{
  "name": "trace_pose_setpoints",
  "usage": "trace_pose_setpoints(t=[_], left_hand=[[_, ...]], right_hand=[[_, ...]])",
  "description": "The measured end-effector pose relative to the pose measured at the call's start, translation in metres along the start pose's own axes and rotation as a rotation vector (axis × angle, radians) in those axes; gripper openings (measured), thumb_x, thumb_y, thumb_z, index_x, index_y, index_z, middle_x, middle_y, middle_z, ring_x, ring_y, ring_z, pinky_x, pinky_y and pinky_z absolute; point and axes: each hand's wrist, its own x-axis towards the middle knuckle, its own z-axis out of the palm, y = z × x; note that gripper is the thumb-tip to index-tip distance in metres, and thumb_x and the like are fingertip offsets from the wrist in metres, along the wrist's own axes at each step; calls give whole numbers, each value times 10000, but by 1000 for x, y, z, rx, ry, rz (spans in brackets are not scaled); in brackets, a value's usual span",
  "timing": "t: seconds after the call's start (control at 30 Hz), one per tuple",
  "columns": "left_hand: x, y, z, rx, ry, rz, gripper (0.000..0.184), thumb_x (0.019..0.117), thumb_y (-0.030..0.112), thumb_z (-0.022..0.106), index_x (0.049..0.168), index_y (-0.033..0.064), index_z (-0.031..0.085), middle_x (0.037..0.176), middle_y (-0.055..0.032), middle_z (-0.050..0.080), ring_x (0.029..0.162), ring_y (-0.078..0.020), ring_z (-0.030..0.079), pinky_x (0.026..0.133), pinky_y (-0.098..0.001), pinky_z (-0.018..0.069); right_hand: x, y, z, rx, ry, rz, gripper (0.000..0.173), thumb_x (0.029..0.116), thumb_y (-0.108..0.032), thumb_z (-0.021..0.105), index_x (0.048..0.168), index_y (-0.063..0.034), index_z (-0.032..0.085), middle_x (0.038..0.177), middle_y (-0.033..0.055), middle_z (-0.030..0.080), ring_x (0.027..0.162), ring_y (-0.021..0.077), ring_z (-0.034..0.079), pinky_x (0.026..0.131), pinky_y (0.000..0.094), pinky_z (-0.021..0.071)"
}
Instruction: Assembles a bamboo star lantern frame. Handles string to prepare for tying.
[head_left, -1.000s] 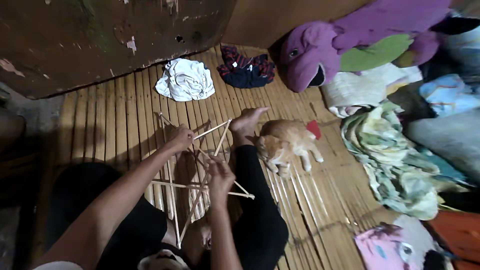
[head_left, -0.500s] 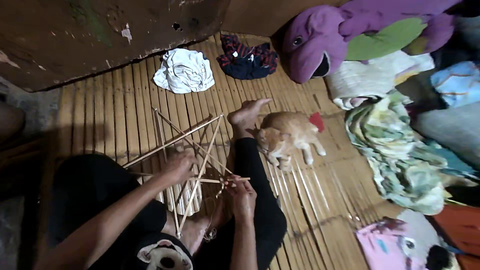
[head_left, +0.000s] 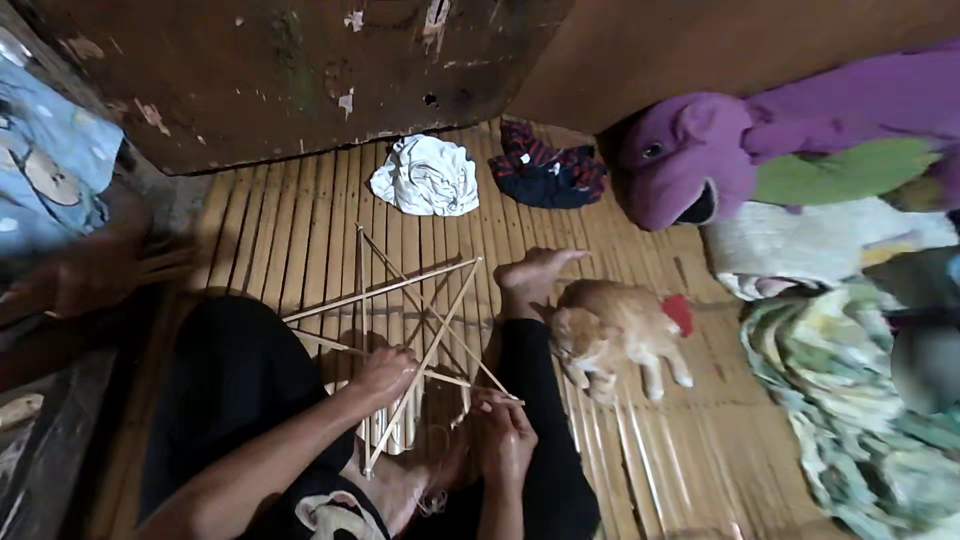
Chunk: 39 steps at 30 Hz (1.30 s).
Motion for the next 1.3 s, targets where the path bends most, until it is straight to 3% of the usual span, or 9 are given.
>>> trace_pose_setpoints(t=[0.2, 0.3, 0.4, 0.53, 0.67, 0.8, 0.93, 1.1, 1.3], left_hand=[[5, -12, 2, 86, 10, 13, 252, 1015, -62, 441, 1137, -127, 651, 1163, -283, 663, 1115, -458, 645, 930, -561, 514], [8, -16, 1, 4, -23, -36, 271, 1031, -7, 471, 1209, -82, 660, 1247, -267, 646, 1199, -449, 610, 1016, -571, 475], [8, -24, -25, -179, 56, -163, 316, 1028, 163, 584, 1283, -2, 671, 1358, -213, 618, 1278, -399, 579, 1085, -567, 437], [18, -65, -52, -165, 406, -463, 378, 977, 234, 704, 1294, 31, 677, 1308, -216, 641, 1269, -411, 571, 1055, -588, 446], [34, -90, -55, -151, 345, -686, 519, 938, 335, 740, 1296, -20, 619, 1341, -256, 591, 1252, -439, 572, 1010, -616, 472], [41, -86, -52, -158, 316, -698, 390, 947, 251, 713, 1249, 10, 667, 1299, -226, 638, 1259, -419, 574, 1059, -619, 418], [38, -78, -67, -243, 397, -654, 358, 977, 185, 673, 1281, -3, 653, 1283, -251, 643, 1209, -447, 606, 1018, -640, 456], [33, -57, -94, -286, 546, -517, 367, 998, 148, 651, 1334, 2, 639, 1292, -238, 651, 1197, -433, 619, 1014, -630, 462], [29, -36, -123, -232, 680, -328, 374, 978, 87, 665, 1332, -32, 639, 1275, -250, 651, 1174, -442, 624, 999, -629, 463]], right_hand=[[-3, 3, 4, -114, -14, 32, 159, 1015, 13, 524, 960, 55, 667, 845, 67, 718, 692, 108, 696, 658, 259, 605], [-5, 2, 7, -205, -35, 12, 143, 1004, 5, 557, 957, 63, 679, 853, 73, 714, 693, 88, 686, 661, 244, 597], [-7, 2, 9, -261, -37, 24, 134, 1005, -10, 575, 982, 61, 687, 838, 73, 715, 690, 87, 690, 653, 247, 596], [-5, 4, 9, -274, -36, 52, 130, 1007, -14, 581, 979, 53, 689, 876, 90, 722, 700, 105, 694, 651, 259, 598], [-3, 4, 14, -310, -67, 52, 145, 1014, -27, 580, 1032, 70, 686, 929, 118, 725, 736, 122, 701, 673, 270, 596], [-6, 3, 14, -333, -56, 62, 144, 1012, -26, 593, 1033, 74, 695, 915, 125, 725, 744, 132, 705, 686, 279, 597], [-5, 2, 13, -332, -63, 49, 138, 1011, -16, 584, 1028, 63, 696, 914, 115, 724, 742, 122, 704, 680, 269, 597], [-7, 2, 12, -334, -62, -12, 148, 997, -23, 588, 1029, 61, 706, 895, 107, 733, 706, 102, 694, 647, 261, 588], [-10, 3, 11, -396, -72, -28, 154, 1000, -32, 588, 1038, 55, 710, 937, 121, 735, 764, 132, 706, 706, 302, 594]])
